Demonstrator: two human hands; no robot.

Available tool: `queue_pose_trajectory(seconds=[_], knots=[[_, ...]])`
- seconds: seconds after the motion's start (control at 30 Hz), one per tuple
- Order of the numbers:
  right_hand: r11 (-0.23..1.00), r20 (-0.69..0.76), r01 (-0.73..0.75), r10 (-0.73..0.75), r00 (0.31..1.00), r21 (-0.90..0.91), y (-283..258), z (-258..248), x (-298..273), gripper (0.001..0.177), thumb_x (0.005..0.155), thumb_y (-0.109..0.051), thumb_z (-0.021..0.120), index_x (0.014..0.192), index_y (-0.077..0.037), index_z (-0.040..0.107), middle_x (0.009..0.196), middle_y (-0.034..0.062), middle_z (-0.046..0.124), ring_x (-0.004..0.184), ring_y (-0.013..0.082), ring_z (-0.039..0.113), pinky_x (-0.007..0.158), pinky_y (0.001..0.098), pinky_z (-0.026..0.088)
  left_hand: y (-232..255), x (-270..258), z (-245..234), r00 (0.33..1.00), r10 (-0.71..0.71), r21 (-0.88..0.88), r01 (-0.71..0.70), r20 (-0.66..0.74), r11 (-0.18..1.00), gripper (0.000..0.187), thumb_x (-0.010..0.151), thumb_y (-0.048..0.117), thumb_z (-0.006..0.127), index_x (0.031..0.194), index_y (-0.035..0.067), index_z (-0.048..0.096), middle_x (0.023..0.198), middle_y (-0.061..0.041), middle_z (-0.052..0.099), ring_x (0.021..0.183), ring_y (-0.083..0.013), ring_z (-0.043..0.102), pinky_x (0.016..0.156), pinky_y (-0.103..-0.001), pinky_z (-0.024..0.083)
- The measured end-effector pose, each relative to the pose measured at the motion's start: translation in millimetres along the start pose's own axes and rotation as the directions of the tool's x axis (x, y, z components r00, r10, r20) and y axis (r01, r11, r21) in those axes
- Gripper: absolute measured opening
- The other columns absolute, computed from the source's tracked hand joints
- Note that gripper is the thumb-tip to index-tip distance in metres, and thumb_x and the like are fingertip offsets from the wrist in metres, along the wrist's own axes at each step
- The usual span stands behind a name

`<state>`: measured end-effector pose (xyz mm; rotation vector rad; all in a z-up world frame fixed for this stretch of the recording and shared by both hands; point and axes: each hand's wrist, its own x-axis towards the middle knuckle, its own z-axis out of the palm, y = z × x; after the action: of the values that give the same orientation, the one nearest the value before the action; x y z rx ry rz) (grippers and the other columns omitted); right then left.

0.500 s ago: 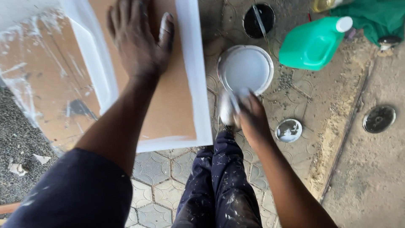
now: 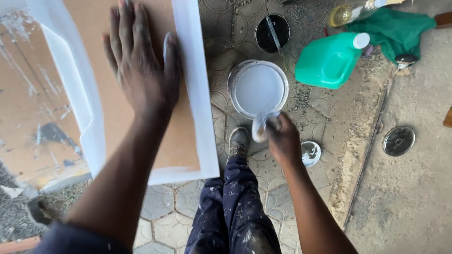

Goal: The person paints the edges of a rectangular wooden board with white paint using a cloth. They repeatedly dip the cloth into a paint bucket to reload it and apply the paint to the board's perimeter while holding the board steady with their other hand.

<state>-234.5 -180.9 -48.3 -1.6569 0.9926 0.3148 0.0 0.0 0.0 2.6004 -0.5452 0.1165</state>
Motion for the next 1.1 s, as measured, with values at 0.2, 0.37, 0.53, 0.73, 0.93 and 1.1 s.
queue_pose_trajectory(seconds=[0.2, 0.37, 0.53, 0.73, 0.93, 1.1], knots=[[0.882, -0.212, 0.155, -0.272, 0.939, -0.444, 52.4, 23.8, 137.5, 0.032, 0.082, -0.021, 0.071, 0.108, -0.002, 0.069, 0.101, 0.0222, 0.073, 0.087, 0.0366, 0.068, 0.071, 0.0486, 0.051, 3.6, -9.9, 0.8, 0.999, -0.037, -0.023, 0.036, -0.038, 0.999, 0.055, 0.111, 0.035, 0.055, 0.152, -0.001, 0.057, 0.161, -0.018, 0.042, 0.152, -0.0358, 0.034, 0.126, -0.054, 0.020], [0.749, -0.247, 0.141, -0.382, 0.891, -0.648, 99.7, 43.9, 208.1, 0.035, 0.076, -0.021, 0.075, 0.111, -0.015, 0.080, 0.089, 0.0206, 0.072, 0.079, 0.0372, 0.067, 0.066, 0.0482, 0.053, 3.6, -8.1, -2.6, 0.997, -0.020, -0.047, 0.016, -0.078, 0.999, 0.057, 0.109, 0.040, 0.057, 0.147, -0.002, 0.061, 0.158, -0.020, 0.046, 0.151, -0.0383, 0.038, 0.124, -0.056, 0.023], [0.664, -0.177, 0.030, -0.241, 0.954, -0.747, 109.8, 47.1, 225.2, 0.039, 0.083, -0.023, 0.072, 0.121, -0.013, 0.073, 0.098, 0.0208, 0.069, 0.083, 0.0430, 0.069, 0.068, 0.0524, 0.055, 4.0, -7.6, -4.7, 0.998, -0.008, -0.038, 0.006, -0.067, 0.999, 0.059, 0.107, 0.043, 0.058, 0.147, -0.001, 0.059, 0.158, -0.022, 0.048, 0.150, -0.0403, 0.040, 0.123, -0.057, 0.025], [0.620, -0.115, 0.080, -0.268, 0.956, -0.781, 113.7, 48.2, 229.2, 0.037, 0.084, -0.024, 0.077, 0.117, -0.007, 0.070, 0.098, 0.0235, 0.067, 0.086, 0.0466, 0.068, 0.071, 0.0546, 0.055, 3.3, -7.3, -4.5, 0.999, -0.013, -0.024, 0.012, -0.048, 1.000, 0.060, 0.107, 0.043, 0.059, 0.149, 0.000, 0.057, 0.159, -0.022, 0.047, 0.151, -0.0396, 0.040, 0.125, -0.056, 0.024], [0.861, -0.177, -0.012, -0.091, 0.980, -0.509, 95.0, 31.2, 213.9, 0.025, 0.083, -0.028, 0.069, 0.070, -0.008, 0.060, 0.074, 0.0175, 0.068, 0.066, 0.0355, 0.057, 0.059, 0.0503, 0.038, 2.6, -7.2, -4.4, 0.999, -0.010, -0.022, 0.009, -0.050, 1.000, 0.060, 0.106, 0.042, 0.061, 0.149, 0.001, 0.056, 0.159, -0.022, 0.046, 0.152, -0.0402, 0.040, 0.126, -0.055, 0.025], [0.926, 0.073, -0.350, 0.362, 0.929, -0.144, 30.2, 25.9, 175.8, 0.020, 0.092, -0.015, 0.063, 0.106, -0.009, 0.077, 0.088, 0.0127, 0.076, 0.057, 0.0151, 0.057, 0.042, 0.0267, 0.039, 3.7, -6.7, -4.9, 0.999, -0.007, -0.017, 0.007, -0.049, 1.000, 0.061, 0.105, 0.043, 0.060, 0.148, 0.000, 0.057, 0.158, -0.022, 0.047, 0.151, -0.0398, 0.041, 0.125, -0.055, 0.024]])
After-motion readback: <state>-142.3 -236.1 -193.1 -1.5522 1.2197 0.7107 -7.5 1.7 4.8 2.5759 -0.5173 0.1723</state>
